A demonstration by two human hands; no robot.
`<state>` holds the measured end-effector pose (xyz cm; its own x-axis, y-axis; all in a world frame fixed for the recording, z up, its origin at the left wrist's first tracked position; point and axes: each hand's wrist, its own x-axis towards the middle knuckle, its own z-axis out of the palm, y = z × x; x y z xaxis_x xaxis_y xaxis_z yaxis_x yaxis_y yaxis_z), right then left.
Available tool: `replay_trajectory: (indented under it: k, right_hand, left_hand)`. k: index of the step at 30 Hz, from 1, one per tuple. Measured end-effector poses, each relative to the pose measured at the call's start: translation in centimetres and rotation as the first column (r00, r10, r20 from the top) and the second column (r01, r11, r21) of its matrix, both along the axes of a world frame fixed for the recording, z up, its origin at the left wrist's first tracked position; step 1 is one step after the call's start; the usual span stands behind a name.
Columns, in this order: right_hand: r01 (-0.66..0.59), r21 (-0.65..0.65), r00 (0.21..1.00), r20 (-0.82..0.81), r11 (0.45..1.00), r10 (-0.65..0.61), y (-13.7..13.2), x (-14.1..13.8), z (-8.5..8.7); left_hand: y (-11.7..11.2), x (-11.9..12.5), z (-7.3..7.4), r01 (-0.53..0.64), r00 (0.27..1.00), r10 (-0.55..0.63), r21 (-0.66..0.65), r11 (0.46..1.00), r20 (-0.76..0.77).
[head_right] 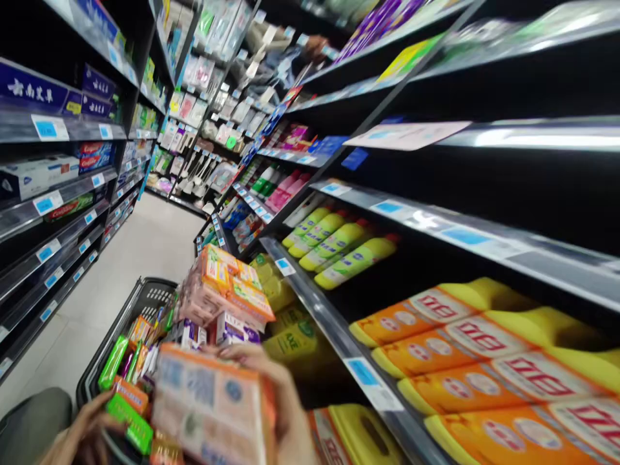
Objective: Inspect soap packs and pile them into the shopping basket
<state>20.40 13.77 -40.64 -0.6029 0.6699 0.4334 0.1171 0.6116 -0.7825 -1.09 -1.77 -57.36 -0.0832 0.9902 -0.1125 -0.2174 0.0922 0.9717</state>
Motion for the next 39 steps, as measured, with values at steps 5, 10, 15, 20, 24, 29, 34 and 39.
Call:
replay_trajectory:
  k: [5, 10, 15, 20, 24, 29, 34, 39]
  right_hand:
    - [-0.261, -0.442, 0.922, -0.378, 0.858, 0.086, -7.1, -3.2, -10.2]
    - [-0.187, -0.579, 0.916, -0.395, 0.794, -0.072, -10.6, -4.0, -12.9]
    - [-0.237, -0.723, 0.922, -0.379, 0.649, -0.085, -12.8, -3.8, -13.4]
    - [-0.255, -0.7, 0.891, -0.438, 0.667, -0.119, -13.2, -3.5, -14.7]
    - [-0.24, -0.734, 0.923, -0.376, 0.635, -0.086, -13.1, -2.5, -14.4]
    - [-0.259, -0.676, 0.919, -0.392, 0.69, -0.039, -12.8, -2.1, -14.5]
    - [-0.283, -0.693, 0.922, -0.387, 0.663, -0.012, -12.8, -2.3, -14.5]
    - [-0.359, -0.711, 0.866, -0.495, 0.605, -0.068, -13.3, -2.9, -15.0]
  left_hand:
    - [-2.6, 1.5, -1.7, -0.055, 0.994, 0.045, 0.098, 0.994, 0.1]
    - [-4.8, 0.1, -0.1, -0.154, 0.987, 0.144, 0.193, 0.969, 0.067]
    - [-6.1, -0.2, 1.4, -0.167, 0.985, 0.171, 0.214, 0.963, -0.003]
    - [-7.0, 0.7, 0.6, -0.182, 0.982, 0.172, 0.146, 0.972, 0.076]
    - [-6.9, 0.8, 1.0, -0.148, 0.989, 0.149, 0.027, 0.989, -0.021]
    - [-6.3, 0.9, 2.0, -0.111, 0.947, 0.015, -0.285, 0.952, -0.321]
    - [-6.5, 0.7, 0.0, 0.067, 0.993, -0.032, -0.308, 0.949, 0.116]
    - [-6.3, 0.2, -0.7, 0.123, 0.874, 0.038, -0.297, 0.947, 0.485]
